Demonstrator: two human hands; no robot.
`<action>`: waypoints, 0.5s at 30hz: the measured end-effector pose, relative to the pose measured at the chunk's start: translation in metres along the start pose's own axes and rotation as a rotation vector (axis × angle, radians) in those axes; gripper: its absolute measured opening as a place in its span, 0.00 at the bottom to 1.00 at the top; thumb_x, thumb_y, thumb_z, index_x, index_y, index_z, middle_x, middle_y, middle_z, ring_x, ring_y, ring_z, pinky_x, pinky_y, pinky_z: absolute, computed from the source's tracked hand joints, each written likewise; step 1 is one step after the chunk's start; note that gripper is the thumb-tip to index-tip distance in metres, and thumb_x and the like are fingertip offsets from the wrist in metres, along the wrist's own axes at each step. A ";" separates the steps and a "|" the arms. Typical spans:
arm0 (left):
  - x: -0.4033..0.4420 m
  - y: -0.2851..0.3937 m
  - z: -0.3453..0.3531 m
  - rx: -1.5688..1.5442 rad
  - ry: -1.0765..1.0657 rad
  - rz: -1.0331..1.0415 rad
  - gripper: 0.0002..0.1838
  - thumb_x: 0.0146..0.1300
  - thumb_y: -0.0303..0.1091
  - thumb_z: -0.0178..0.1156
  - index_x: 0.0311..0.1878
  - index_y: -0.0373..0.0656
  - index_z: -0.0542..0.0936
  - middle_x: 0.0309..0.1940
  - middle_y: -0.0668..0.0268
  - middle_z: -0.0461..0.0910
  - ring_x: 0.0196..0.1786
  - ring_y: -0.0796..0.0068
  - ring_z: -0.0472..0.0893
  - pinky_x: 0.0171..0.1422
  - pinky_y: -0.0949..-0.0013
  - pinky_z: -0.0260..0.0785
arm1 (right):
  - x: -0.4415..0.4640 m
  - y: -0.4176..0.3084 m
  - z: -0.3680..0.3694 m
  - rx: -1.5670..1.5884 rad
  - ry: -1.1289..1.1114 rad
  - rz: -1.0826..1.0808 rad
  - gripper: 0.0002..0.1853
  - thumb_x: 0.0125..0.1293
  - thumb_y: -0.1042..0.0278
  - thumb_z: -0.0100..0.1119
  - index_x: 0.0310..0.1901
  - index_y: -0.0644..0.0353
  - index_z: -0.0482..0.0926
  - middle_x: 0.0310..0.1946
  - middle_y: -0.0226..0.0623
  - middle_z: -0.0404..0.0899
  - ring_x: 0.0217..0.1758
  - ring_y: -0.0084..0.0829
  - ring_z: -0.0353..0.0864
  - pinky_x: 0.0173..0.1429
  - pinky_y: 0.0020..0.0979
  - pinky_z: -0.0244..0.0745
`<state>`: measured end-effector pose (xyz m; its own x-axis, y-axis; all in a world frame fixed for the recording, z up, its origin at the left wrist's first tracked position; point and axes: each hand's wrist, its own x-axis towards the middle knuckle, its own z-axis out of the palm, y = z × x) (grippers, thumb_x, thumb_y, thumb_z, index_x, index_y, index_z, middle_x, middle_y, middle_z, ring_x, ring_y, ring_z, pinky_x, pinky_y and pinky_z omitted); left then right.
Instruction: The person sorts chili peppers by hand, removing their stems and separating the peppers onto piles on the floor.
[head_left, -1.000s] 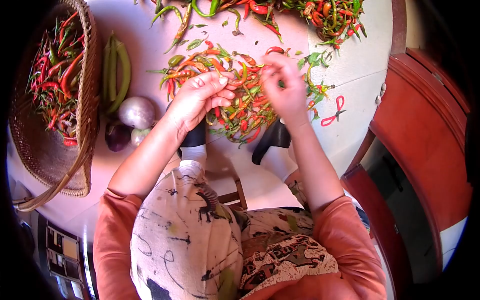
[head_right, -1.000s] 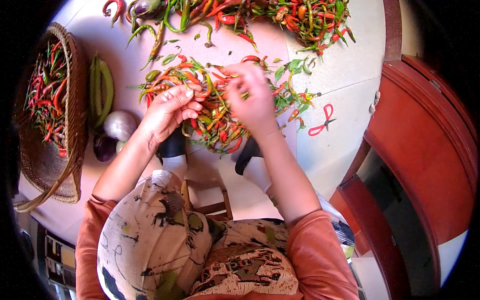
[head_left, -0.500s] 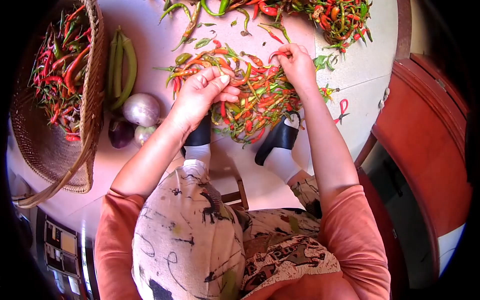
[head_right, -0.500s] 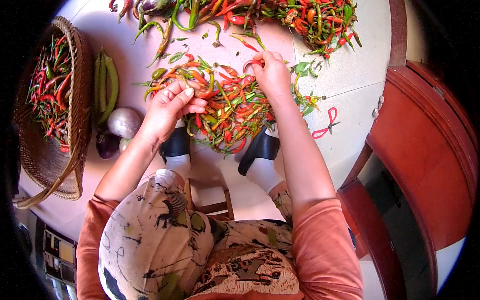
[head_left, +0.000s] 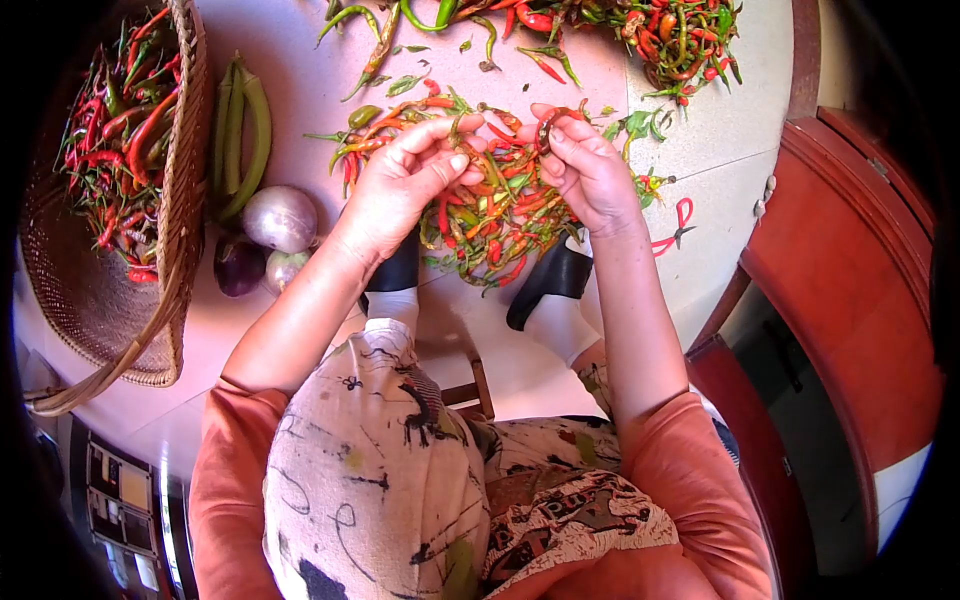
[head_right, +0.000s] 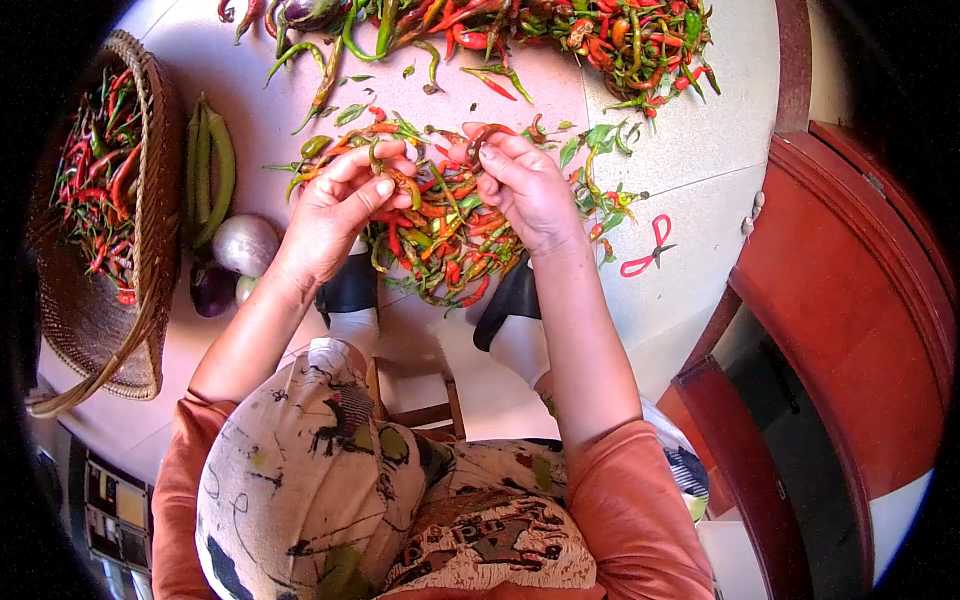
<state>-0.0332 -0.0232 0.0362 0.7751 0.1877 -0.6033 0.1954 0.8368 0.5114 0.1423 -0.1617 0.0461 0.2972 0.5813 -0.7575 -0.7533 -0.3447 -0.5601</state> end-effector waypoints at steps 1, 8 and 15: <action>0.000 0.000 -0.001 0.046 -0.001 0.030 0.18 0.66 0.28 0.52 0.59 0.40 0.70 0.47 0.63 0.77 0.45 0.77 0.77 0.53 0.72 0.71 | -0.001 0.001 0.001 0.051 -0.050 0.000 0.15 0.66 0.71 0.51 0.53 0.65 0.71 0.40 0.39 0.80 0.24 0.14 0.68 0.29 0.15 0.63; 0.003 -0.001 -0.005 0.221 0.053 0.125 0.18 0.66 0.24 0.51 0.59 0.39 0.70 0.42 0.66 0.78 0.41 0.81 0.77 0.48 0.76 0.72 | -0.003 -0.002 0.005 0.161 -0.130 0.053 0.16 0.66 0.75 0.49 0.56 0.65 0.69 0.42 0.42 0.79 0.24 0.15 0.65 0.31 0.19 0.63; -0.012 0.016 -0.017 0.156 0.189 0.200 0.20 0.63 0.24 0.55 0.59 0.38 0.70 0.37 0.72 0.73 0.38 0.83 0.75 0.41 0.79 0.71 | -0.005 -0.001 0.011 0.074 -0.097 0.036 0.15 0.64 0.74 0.54 0.52 0.63 0.72 0.37 0.35 0.78 0.25 0.16 0.67 0.32 0.19 0.63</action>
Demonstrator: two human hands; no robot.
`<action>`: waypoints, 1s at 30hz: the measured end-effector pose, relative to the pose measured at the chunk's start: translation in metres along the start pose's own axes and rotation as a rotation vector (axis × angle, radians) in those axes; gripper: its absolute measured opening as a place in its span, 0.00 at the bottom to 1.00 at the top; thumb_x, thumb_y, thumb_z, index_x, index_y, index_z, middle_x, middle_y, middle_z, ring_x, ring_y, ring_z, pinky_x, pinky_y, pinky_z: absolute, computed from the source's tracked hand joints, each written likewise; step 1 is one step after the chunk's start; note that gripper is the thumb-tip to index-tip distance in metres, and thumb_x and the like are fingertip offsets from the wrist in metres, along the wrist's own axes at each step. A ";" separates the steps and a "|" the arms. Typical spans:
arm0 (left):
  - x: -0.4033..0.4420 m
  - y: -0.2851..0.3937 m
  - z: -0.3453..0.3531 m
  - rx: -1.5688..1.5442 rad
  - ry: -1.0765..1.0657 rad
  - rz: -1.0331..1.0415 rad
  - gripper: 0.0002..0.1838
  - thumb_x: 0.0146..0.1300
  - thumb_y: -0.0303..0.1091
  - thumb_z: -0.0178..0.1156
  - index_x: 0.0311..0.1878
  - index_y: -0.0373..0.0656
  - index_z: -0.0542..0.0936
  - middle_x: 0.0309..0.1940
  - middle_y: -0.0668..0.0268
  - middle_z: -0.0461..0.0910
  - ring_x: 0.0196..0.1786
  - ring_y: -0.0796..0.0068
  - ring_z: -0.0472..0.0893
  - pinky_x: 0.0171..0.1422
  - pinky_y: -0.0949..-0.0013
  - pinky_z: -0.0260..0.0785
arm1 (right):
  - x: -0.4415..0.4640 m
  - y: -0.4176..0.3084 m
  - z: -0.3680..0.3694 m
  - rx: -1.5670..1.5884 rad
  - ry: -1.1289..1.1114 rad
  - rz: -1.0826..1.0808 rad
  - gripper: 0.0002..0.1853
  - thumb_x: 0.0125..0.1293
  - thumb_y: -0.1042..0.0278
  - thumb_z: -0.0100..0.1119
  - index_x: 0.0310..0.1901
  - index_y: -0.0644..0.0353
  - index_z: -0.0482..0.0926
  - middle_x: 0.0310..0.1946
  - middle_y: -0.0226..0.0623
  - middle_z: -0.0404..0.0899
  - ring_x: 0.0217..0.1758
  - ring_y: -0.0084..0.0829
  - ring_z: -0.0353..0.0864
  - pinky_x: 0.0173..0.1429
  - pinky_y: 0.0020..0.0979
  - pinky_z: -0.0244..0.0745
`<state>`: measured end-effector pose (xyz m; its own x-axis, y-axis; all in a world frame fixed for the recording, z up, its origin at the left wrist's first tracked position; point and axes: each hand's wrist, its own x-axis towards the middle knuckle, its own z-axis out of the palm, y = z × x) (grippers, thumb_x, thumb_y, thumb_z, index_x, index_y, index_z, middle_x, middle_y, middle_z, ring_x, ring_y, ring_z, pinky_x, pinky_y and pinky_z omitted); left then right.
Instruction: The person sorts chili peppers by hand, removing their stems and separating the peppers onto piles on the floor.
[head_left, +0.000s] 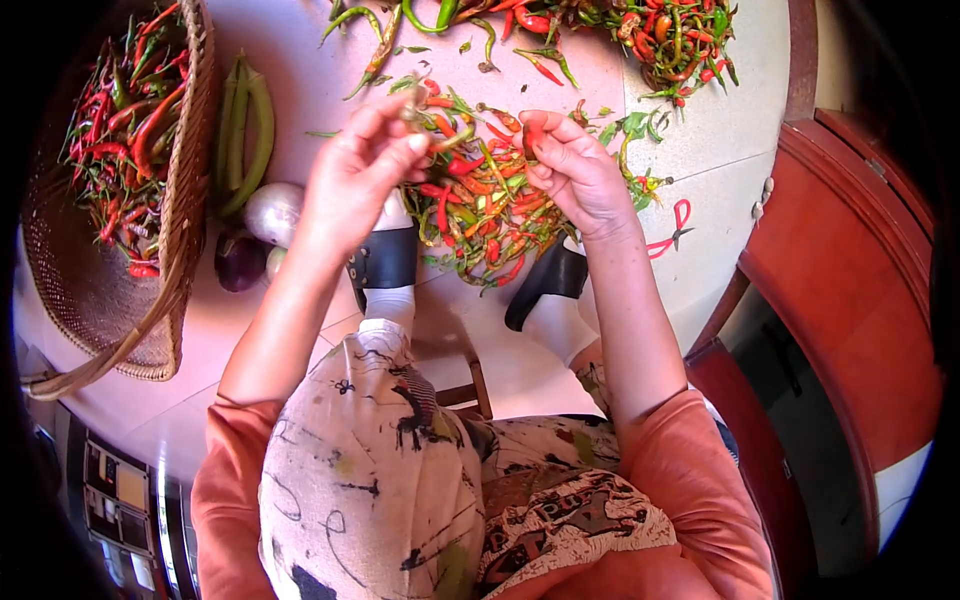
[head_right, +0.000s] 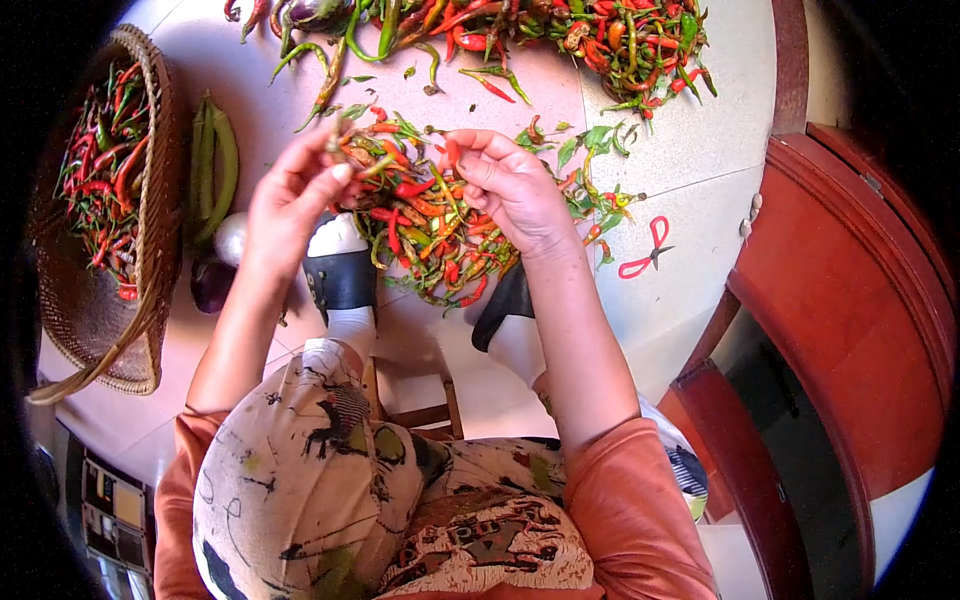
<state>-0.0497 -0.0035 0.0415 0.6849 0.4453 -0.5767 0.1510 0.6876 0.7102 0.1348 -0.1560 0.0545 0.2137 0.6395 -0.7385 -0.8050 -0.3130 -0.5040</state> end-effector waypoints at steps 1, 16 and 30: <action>-0.005 0.012 -0.005 0.072 0.037 0.054 0.20 0.63 0.25 0.56 0.59 0.37 0.70 0.37 0.71 0.74 0.38 0.83 0.75 0.41 0.79 0.71 | 0.000 0.000 0.003 0.002 0.018 -0.009 0.14 0.63 0.73 0.56 0.51 0.63 0.72 0.35 0.33 0.78 0.26 0.17 0.68 0.32 0.18 0.63; -0.036 0.026 -0.010 -0.093 -0.059 -0.179 0.11 0.61 0.30 0.60 0.46 0.38 0.76 0.31 0.69 0.78 0.30 0.84 0.75 0.32 0.80 0.66 | 0.008 0.032 0.080 0.028 -0.177 0.218 0.05 0.64 0.69 0.57 0.39 0.58 0.75 0.28 0.30 0.78 0.24 0.16 0.73 0.28 0.18 0.68; -0.068 0.153 -0.077 1.881 0.916 0.688 0.29 0.52 0.20 0.53 0.60 0.47 0.71 0.58 0.54 0.70 0.62 0.58 0.66 0.66 0.60 0.55 | 0.098 -0.025 -0.030 -1.273 0.603 -0.684 0.23 0.52 0.64 0.67 0.50 0.59 0.75 0.47 0.42 0.75 0.49 0.34 0.76 0.52 0.32 0.72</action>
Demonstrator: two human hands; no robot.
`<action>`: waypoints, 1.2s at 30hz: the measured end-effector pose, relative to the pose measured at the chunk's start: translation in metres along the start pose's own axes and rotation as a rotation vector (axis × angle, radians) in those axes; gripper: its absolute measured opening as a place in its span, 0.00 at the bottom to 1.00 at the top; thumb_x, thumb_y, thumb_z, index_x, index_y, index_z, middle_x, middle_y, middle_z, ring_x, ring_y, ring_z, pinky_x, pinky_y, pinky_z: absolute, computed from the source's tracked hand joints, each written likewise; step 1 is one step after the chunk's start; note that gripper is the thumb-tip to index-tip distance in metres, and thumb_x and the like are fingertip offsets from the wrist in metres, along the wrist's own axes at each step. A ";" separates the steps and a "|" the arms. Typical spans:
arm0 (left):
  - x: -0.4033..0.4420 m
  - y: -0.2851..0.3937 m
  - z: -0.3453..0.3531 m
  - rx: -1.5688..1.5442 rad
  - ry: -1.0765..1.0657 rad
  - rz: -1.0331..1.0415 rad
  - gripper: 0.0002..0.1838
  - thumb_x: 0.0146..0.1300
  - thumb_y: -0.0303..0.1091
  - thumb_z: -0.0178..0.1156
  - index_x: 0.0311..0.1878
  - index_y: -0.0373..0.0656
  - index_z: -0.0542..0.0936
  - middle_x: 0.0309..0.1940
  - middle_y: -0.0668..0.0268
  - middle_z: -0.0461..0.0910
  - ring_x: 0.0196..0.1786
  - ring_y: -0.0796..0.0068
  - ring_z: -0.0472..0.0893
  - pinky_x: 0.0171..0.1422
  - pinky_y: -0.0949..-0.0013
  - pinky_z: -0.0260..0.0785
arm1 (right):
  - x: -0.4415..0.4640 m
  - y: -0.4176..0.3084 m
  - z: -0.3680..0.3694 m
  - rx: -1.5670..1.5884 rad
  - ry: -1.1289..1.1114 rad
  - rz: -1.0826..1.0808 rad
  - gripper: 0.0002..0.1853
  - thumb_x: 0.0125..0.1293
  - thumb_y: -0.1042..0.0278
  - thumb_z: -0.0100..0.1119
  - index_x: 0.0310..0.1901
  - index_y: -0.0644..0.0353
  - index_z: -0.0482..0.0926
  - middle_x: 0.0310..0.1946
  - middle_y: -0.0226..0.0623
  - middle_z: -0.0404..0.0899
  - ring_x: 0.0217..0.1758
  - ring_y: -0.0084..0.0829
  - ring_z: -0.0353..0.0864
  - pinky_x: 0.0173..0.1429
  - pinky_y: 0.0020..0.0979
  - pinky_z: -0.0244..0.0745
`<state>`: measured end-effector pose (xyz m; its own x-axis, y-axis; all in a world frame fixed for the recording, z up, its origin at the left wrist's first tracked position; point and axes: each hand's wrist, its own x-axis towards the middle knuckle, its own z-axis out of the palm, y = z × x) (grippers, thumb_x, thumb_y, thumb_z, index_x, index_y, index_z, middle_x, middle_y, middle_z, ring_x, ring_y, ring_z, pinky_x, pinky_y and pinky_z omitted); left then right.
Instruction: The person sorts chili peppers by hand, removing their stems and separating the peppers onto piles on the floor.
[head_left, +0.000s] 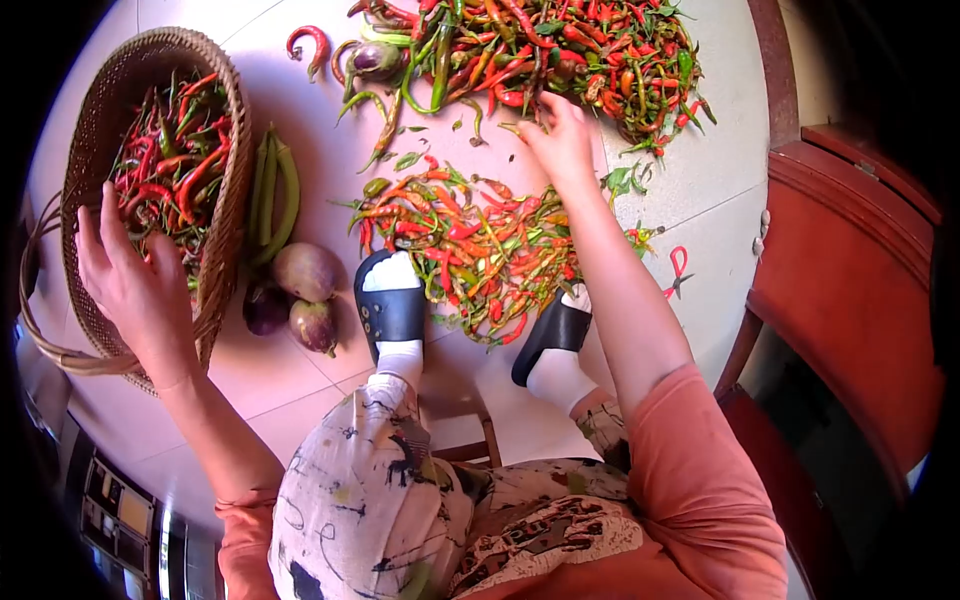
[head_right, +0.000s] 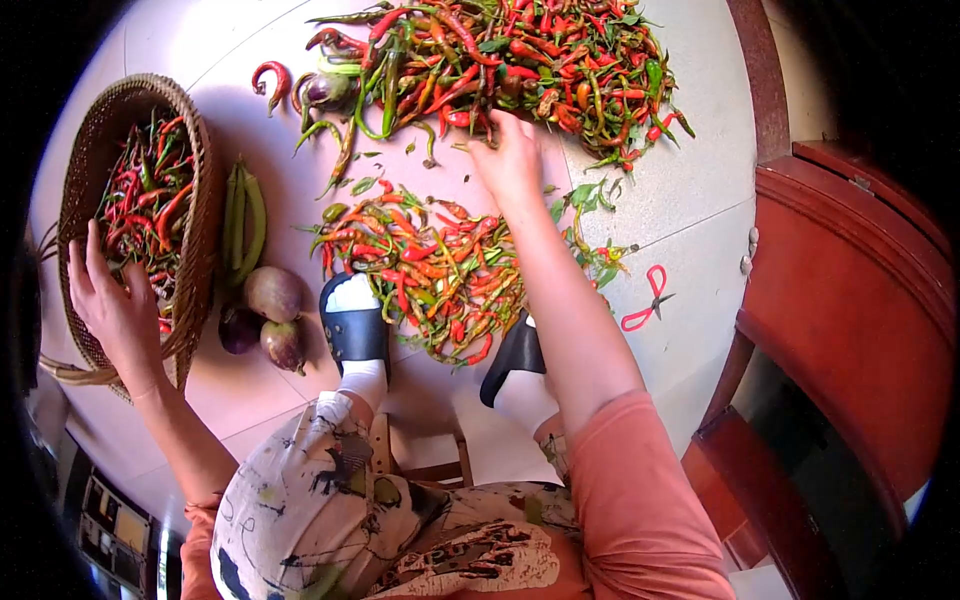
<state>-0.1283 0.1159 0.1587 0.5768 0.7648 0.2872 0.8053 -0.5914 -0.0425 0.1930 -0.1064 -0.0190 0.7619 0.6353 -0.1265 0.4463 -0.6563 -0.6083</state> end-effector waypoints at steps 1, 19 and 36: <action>-0.002 0.008 0.002 0.019 0.003 0.013 0.29 0.54 0.21 0.53 0.62 0.49 0.69 0.61 0.53 0.66 0.64 0.56 0.64 0.67 0.58 0.53 | 0.001 -0.001 0.006 -0.194 0.040 -0.046 0.25 0.49 0.61 0.68 0.49 0.59 0.75 0.47 0.46 0.72 0.51 0.41 0.73 0.55 0.38 0.69; -0.026 0.116 0.028 -0.774 -0.502 0.126 0.16 0.55 0.25 0.60 0.49 0.40 0.77 0.55 0.54 0.71 0.56 0.55 0.73 0.59 0.62 0.66 | -0.074 0.029 -0.015 0.079 -0.080 0.077 0.07 0.52 0.72 0.62 0.35 0.55 0.81 0.33 0.35 0.75 0.36 0.33 0.77 0.40 0.31 0.73; -0.075 0.175 0.130 -2.315 -1.323 -1.065 0.19 0.70 0.34 0.44 0.59 0.33 0.66 0.50 0.50 0.75 0.51 0.58 0.78 0.58 0.58 0.70 | -0.045 -0.028 -0.015 0.093 -0.072 -0.030 0.08 0.56 0.72 0.59 0.39 0.58 0.79 0.34 0.39 0.75 0.29 0.31 0.78 0.34 0.30 0.73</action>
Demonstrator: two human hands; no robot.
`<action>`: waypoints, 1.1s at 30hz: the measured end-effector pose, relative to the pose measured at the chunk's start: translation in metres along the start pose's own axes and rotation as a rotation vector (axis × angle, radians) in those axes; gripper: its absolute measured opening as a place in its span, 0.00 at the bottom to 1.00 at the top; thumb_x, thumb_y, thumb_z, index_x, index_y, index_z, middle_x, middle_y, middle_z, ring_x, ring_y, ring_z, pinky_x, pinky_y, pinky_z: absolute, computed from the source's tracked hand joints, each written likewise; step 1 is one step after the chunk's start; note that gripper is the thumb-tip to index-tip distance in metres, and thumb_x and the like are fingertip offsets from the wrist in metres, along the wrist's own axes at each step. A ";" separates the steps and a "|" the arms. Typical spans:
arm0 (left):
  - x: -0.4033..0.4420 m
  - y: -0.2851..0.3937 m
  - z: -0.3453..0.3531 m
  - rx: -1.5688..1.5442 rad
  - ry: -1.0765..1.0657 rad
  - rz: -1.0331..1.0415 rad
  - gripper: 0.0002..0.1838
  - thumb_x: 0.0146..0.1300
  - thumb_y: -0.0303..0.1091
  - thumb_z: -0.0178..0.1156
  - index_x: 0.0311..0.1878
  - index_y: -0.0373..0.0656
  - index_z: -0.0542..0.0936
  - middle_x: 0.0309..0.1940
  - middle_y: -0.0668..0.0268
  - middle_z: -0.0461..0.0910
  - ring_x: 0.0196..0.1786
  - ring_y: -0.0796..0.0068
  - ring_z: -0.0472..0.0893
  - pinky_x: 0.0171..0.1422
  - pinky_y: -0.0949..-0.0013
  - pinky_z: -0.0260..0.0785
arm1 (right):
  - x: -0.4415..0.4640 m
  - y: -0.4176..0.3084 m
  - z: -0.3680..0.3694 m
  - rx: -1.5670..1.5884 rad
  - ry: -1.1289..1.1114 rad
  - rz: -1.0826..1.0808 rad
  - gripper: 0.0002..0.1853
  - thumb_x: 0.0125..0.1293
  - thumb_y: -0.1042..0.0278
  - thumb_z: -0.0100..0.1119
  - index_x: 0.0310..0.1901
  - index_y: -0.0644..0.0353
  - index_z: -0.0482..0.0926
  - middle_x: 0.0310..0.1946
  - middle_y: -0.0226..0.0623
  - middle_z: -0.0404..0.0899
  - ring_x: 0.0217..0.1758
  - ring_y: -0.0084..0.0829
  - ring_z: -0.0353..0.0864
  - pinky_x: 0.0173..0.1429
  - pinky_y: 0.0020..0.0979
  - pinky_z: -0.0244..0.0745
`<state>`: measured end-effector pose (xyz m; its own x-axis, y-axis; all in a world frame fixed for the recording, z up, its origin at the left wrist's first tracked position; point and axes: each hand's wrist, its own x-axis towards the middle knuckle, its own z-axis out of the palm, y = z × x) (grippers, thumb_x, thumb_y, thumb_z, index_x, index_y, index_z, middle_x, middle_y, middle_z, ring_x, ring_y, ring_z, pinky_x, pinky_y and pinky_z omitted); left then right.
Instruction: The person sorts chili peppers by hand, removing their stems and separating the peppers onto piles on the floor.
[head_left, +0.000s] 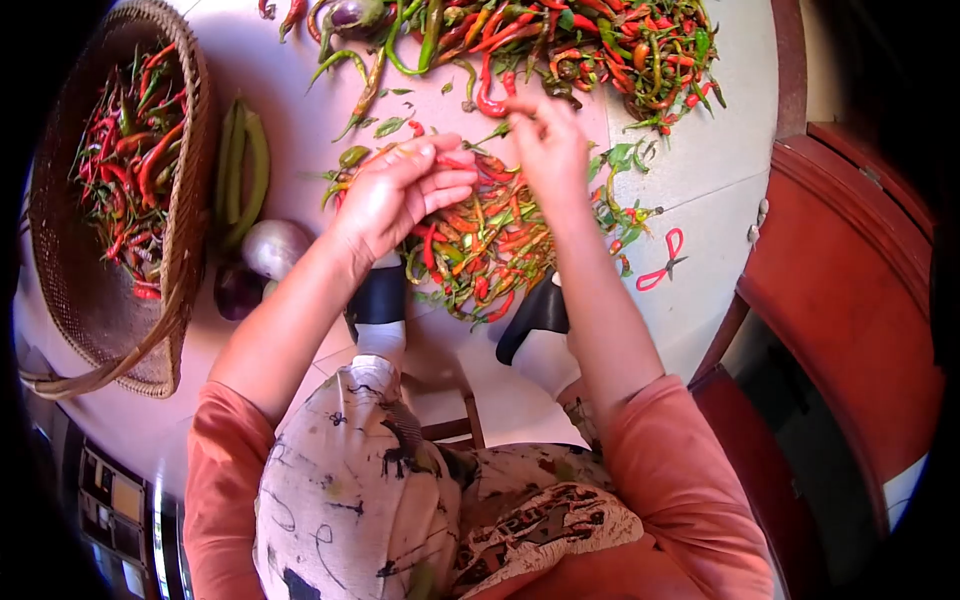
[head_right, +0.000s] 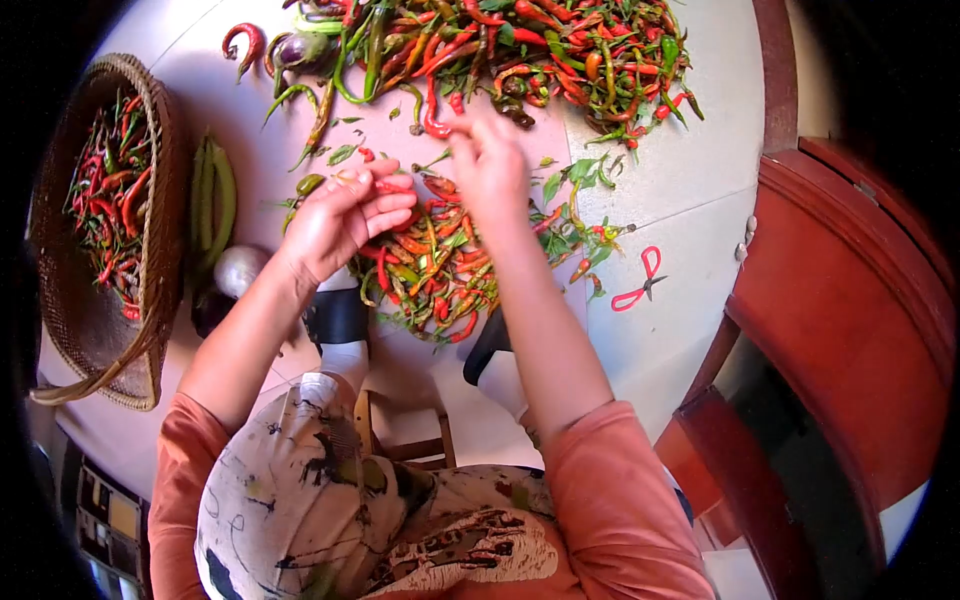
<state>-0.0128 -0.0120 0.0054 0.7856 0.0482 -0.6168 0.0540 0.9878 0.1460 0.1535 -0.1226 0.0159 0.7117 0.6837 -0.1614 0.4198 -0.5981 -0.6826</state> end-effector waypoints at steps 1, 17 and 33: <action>-0.004 0.005 0.003 -0.074 -0.039 -0.005 0.20 0.70 0.35 0.44 0.59 0.32 0.65 0.50 0.48 0.74 0.51 0.56 0.78 0.58 0.58 0.71 | 0.011 0.007 0.003 -0.034 -0.021 0.022 0.09 0.55 0.71 0.59 0.39 0.56 0.80 0.37 0.39 0.75 0.33 0.35 0.79 0.38 0.33 0.74; -0.011 0.011 -0.002 -0.011 -0.054 0.044 0.15 0.67 0.31 0.46 0.54 0.36 0.69 0.45 0.53 0.76 0.48 0.64 0.78 0.58 0.59 0.70 | -0.038 -0.039 -0.009 0.474 -0.342 0.150 0.10 0.59 0.73 0.60 0.43 0.63 0.77 0.34 0.31 0.74 0.29 0.16 0.71 0.35 0.22 0.69; -0.013 0.012 0.002 0.327 0.160 0.011 0.06 0.59 0.30 0.62 0.38 0.44 0.75 0.25 0.73 0.76 0.22 0.83 0.72 0.27 0.79 0.66 | 0.005 0.009 0.013 0.064 -0.047 0.114 0.10 0.56 0.68 0.62 0.38 0.59 0.77 0.33 0.36 0.77 0.27 0.29 0.77 0.34 0.30 0.73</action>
<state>-0.0216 -0.0007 0.0170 0.6819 0.1064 -0.7237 0.2611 0.8888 0.3767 0.1531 -0.1193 -0.0003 0.7246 0.6328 -0.2729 0.3000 -0.6462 -0.7017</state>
